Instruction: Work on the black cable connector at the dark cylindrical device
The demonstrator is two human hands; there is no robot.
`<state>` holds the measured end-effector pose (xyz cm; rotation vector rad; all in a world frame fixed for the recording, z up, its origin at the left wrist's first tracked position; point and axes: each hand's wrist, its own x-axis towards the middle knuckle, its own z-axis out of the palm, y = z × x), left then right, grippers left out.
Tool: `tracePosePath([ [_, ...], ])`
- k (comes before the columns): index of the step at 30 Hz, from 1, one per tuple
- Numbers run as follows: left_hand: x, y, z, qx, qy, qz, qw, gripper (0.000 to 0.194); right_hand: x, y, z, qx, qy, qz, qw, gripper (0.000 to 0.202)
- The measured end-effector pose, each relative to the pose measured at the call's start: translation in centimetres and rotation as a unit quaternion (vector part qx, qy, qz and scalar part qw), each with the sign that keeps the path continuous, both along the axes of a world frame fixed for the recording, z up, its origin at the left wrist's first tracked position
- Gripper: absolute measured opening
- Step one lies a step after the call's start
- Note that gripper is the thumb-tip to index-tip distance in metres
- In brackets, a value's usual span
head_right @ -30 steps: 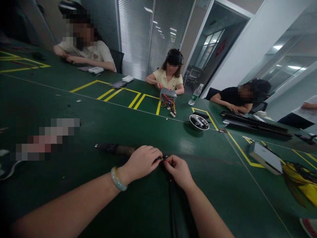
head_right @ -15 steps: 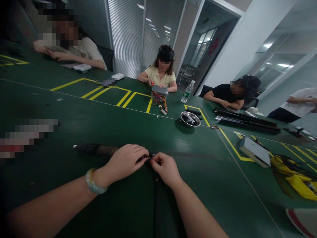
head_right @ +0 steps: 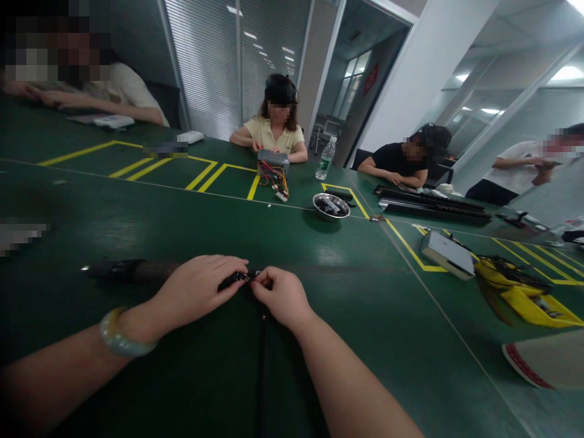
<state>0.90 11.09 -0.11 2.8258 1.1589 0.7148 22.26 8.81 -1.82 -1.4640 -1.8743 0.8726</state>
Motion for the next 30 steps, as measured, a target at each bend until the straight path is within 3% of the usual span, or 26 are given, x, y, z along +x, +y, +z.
tracePosePath([
  [13,-0.15,0.07,-0.01,0.003,0.006,-0.017,1.0,0.022,0.34,0.03,-0.71,0.002,0.028,0.012,1.0,0.017],
  [30,-0.01,0.02,0.19,-0.01,0.011,-0.016,1.0,0.018,0.44,-0.01,-0.31,-0.002,0.016,0.02,1.0,0.015],
])
